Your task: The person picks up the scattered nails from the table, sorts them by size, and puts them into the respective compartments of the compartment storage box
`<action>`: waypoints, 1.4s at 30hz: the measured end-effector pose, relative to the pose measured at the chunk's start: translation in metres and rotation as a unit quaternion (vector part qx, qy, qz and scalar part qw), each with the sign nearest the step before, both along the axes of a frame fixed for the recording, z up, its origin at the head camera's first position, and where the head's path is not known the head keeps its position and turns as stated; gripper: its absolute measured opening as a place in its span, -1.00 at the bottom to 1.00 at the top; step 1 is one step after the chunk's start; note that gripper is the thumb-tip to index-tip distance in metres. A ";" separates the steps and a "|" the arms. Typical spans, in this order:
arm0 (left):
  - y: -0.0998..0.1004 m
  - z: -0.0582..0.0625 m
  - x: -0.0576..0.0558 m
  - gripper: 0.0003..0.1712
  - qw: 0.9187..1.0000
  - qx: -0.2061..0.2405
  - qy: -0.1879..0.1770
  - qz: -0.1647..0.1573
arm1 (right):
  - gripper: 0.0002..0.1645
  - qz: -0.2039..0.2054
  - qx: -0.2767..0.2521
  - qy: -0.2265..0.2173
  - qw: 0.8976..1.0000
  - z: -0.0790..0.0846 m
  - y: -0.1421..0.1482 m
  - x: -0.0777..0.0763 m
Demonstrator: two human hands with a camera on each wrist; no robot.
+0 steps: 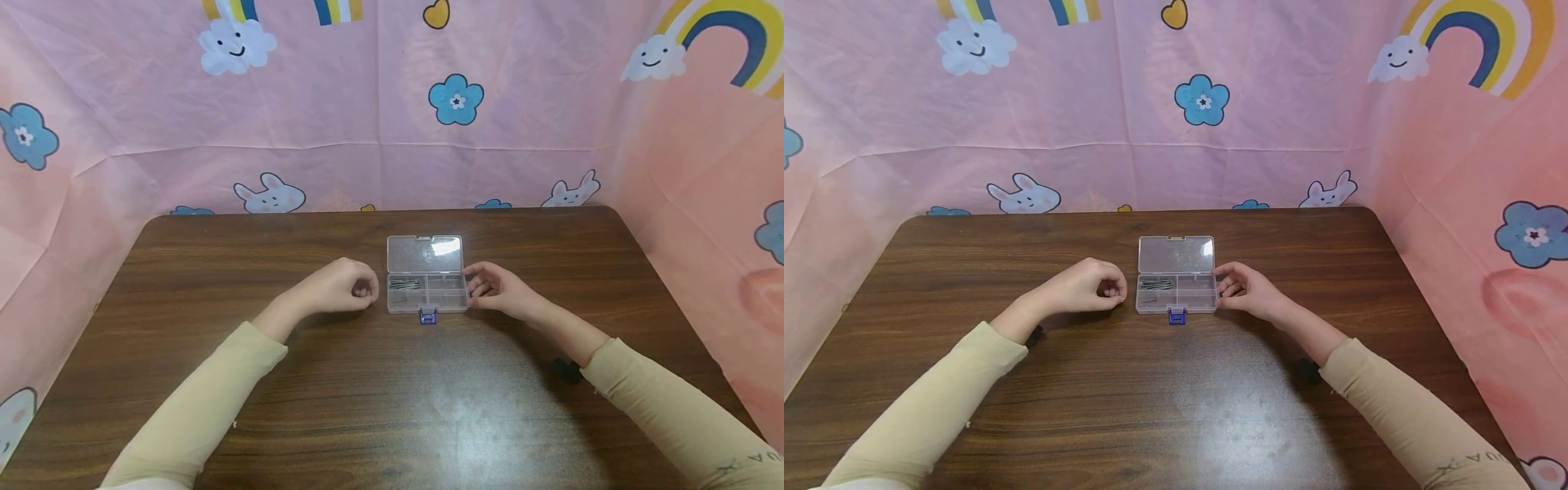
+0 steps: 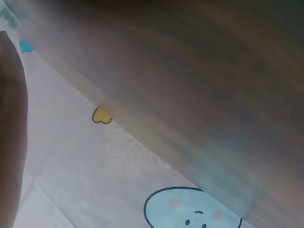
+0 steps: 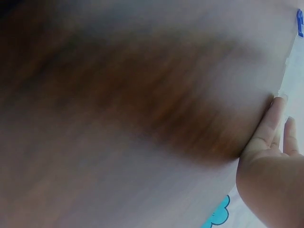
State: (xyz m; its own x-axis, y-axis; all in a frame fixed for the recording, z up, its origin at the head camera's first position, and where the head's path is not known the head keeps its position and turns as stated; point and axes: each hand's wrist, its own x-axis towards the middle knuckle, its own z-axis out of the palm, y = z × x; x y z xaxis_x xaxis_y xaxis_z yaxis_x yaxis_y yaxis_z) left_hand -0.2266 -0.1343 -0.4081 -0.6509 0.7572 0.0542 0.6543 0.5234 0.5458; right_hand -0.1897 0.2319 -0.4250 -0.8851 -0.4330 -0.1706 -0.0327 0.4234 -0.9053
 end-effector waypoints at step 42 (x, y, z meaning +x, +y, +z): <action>0.047 0.003 0.004 -0.92 0.997 0.000 0.075 -0.002 | -0.32 0.003 0.009 0.003 1.000 -0.001 0.001 -0.001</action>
State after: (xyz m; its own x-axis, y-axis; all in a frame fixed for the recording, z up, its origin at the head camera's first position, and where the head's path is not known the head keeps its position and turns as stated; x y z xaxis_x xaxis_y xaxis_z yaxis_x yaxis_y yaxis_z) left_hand -0.2223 -0.0872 -0.4048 -0.6318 0.7602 0.1513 0.7312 0.5198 0.4418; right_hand -0.1910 0.2326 -0.4259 -0.8838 -0.4351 -0.1721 -0.0414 0.4390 -0.8975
